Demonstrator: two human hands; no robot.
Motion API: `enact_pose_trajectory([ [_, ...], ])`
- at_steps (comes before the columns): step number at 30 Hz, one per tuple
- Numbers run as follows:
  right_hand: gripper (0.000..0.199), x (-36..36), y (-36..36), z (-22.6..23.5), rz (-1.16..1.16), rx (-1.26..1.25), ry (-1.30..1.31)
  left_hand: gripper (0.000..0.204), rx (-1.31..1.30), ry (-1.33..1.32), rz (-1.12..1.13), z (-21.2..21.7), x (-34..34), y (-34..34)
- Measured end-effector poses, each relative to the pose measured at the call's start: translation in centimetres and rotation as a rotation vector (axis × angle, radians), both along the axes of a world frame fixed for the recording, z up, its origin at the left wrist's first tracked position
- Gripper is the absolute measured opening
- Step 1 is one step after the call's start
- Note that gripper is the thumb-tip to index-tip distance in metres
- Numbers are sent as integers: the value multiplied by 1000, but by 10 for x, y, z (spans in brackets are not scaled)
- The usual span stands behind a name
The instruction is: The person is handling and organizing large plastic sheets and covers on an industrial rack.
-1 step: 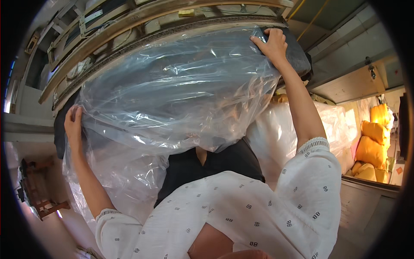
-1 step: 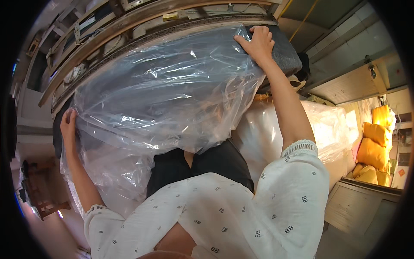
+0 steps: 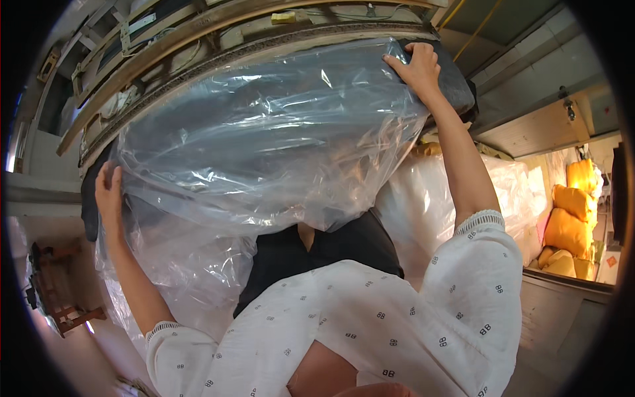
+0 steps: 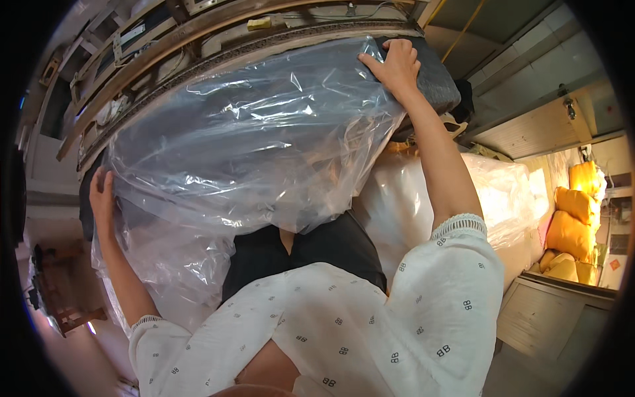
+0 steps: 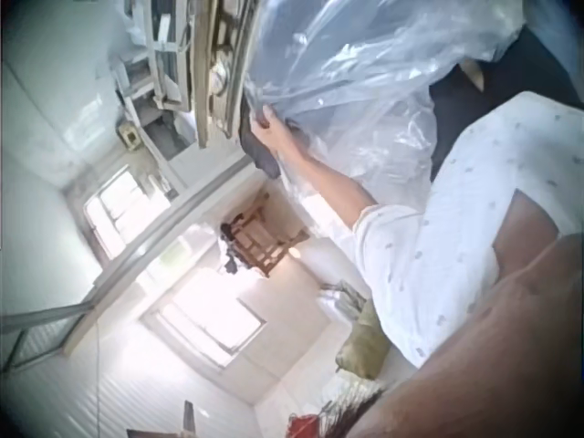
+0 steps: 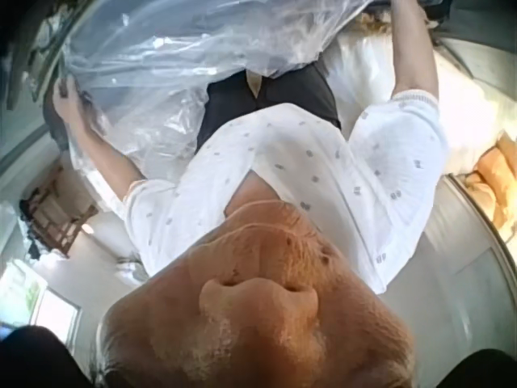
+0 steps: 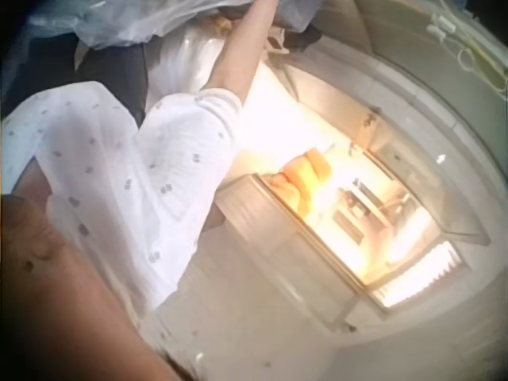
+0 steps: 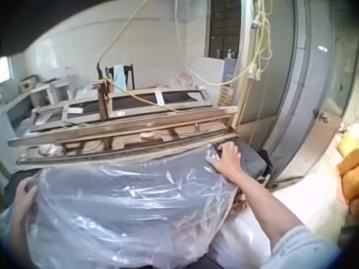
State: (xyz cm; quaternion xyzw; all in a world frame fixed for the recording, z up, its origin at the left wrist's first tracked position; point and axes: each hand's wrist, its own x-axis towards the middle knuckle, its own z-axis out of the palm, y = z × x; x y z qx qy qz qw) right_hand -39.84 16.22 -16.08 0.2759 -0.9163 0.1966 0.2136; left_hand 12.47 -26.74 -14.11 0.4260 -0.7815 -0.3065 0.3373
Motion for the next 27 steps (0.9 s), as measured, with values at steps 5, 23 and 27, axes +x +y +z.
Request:
enact_pose_trajectory([
  [5, 66, 9, 10, 17, 59, 40, 72, 30, -509, -134, 398, -6, 131, -16],
  [23, 73, -91, 36, -14, 150, 265, 39, 25, 783, 106, 62, -257, 101, 151],
  [27, 70, -90, 31, -6, 129, 303, -21, 40, 34, -151, 1019, -198, 225, 43],
])
